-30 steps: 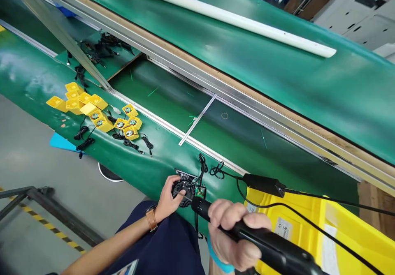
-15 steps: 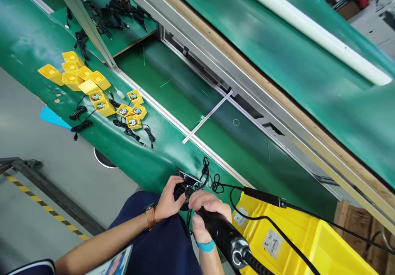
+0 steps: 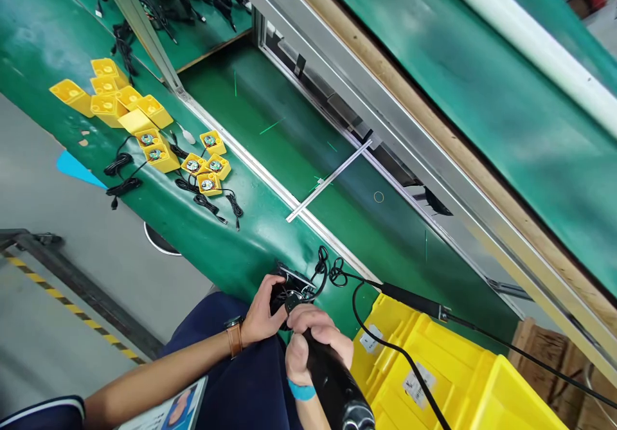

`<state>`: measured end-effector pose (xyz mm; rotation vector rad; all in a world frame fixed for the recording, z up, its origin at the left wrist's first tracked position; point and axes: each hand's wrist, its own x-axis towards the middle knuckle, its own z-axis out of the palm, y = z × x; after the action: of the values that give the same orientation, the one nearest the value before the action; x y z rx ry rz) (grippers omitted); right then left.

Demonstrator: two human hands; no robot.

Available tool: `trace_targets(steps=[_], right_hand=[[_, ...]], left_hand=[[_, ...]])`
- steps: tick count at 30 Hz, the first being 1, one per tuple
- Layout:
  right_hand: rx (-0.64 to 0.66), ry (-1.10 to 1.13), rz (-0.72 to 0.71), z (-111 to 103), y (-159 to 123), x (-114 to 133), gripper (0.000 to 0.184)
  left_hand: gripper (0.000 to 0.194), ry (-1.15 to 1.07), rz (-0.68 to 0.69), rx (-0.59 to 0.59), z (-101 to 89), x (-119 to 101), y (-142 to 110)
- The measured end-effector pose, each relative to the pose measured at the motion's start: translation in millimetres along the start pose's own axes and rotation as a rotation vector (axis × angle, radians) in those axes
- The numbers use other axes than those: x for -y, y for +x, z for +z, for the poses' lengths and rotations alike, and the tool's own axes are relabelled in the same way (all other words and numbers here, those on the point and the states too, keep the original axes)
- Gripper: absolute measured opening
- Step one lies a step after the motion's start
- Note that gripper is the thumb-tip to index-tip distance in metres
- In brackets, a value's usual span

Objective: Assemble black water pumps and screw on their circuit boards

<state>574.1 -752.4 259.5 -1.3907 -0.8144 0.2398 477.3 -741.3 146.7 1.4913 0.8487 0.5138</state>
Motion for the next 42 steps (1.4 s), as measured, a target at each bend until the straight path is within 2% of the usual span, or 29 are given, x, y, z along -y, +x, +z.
trace_targets(steps=[3,9,13,20,24,28,31,35,39,42], right_hand=[[-0.077,0.051,-0.024,8,8,4,0.015],[-0.060,0.036,-0.048,13,18,8,0.015],[-0.086,0.036,-0.025,14,19,8,0.012],[-0.049,0.050,-0.009,15,22,13,0.008],[-0.061,0.032,0.066,11,22,16,0.030],[0.109,0.032,0.031,-10,26,11,0.039],[0.235,0.120,0.085,-19,35,8,0.047],[0.265,0.287,0.148,-12,45,11,0.033],[0.236,0.306,0.088,-6,47,13,0.048],[0.266,0.342,0.078,-6,46,11,0.029]], left_hand=[[0.053,0.007,-0.023,0.005,1.5,0,-3],[0.051,0.015,-0.028,0.012,1.4,-3,-4],[0.049,0.019,-0.022,0.017,0.4,-4,-3],[0.050,0.034,0.009,0.022,0.0,-4,-1],[0.048,0.032,0.010,0.024,-1.4,-4,0],[0.044,0.047,0.000,0.049,-4.8,-5,3],[0.037,0.063,0.019,0.067,-6.5,-7,6],[0.036,0.067,0.041,0.080,-7.7,-6,8],[0.038,0.063,0.035,0.075,-7.9,-4,8],[0.047,0.074,0.014,0.050,-6.3,-1,6]])
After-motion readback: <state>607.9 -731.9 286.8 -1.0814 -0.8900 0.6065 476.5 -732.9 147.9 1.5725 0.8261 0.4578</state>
